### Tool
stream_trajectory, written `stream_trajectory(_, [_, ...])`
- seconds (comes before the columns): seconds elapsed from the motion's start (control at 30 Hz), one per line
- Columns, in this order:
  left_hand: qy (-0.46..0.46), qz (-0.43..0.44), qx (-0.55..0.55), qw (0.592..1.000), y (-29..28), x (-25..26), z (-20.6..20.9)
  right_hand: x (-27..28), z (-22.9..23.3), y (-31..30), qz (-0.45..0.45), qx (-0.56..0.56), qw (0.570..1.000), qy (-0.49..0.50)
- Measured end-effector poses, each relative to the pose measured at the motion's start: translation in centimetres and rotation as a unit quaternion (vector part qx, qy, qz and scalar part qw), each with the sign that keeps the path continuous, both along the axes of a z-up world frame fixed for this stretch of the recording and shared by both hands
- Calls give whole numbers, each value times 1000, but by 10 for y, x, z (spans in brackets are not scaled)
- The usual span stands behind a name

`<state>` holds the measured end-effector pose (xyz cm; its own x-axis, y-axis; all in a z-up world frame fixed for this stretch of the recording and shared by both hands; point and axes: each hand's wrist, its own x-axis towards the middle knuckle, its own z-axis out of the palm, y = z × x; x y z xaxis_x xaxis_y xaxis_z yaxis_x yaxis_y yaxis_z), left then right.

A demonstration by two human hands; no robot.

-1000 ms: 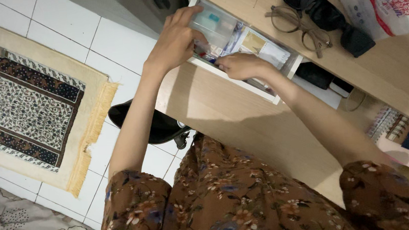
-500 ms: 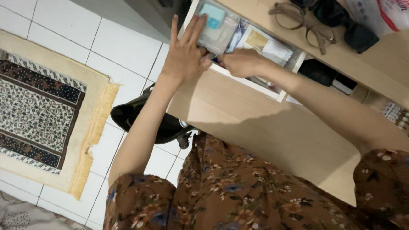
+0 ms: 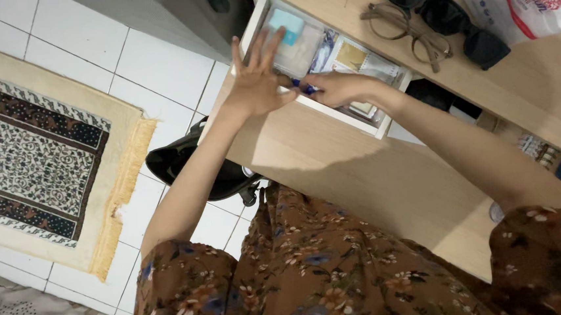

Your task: The person packs a bag at a desk. They place a lotion bottle into a small pouch, put the pouch and a wallet into a larger bag, fill a pencil case with pens, coil a cable, and handle sunglasses and a phone while gathering daily items into the bag.

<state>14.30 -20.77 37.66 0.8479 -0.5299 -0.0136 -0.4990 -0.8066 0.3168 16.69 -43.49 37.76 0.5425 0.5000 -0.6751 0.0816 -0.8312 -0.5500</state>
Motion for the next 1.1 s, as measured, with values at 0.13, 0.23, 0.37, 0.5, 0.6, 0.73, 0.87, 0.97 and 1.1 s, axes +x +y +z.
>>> stream_trajectory(0.13, [-2,-8,35,999,-25,-5,-2,-5,1,-5,12,3,999,-35])
stream_trajectory(0.23, [-68,1,71,995,-34,-10,-2,-4,-2,3,122,31,980,-155])
stream_trajectory(0.37, [-60,-13,32,998,-28,-14,1,3,-7,1,157,-131,972,-116])
stream_trajectory(0.5, [-95,-45,-69,992,-4,-22,4,7,-10,-9,157,28,979,-128])
stream_trajectory(0.6, [-104,-37,-100,989,10,-19,10,4,-2,-22,72,125,983,-115])
stream_trajectory(0.73, [-116,-8,-165,979,10,-23,21,-21,27,-37,-35,190,959,-207])
stream_trajectory(0.87, [-68,-42,-214,974,2,-22,39,-55,65,-65,-184,217,942,-177])
stream_trajectory(0.97, [43,-70,-260,962,-21,-3,55,-70,87,-96,-255,245,913,-204])
stream_trajectory(1.1, [239,-33,-471,849,-72,24,80,-88,109,-137,-370,323,843,-221])
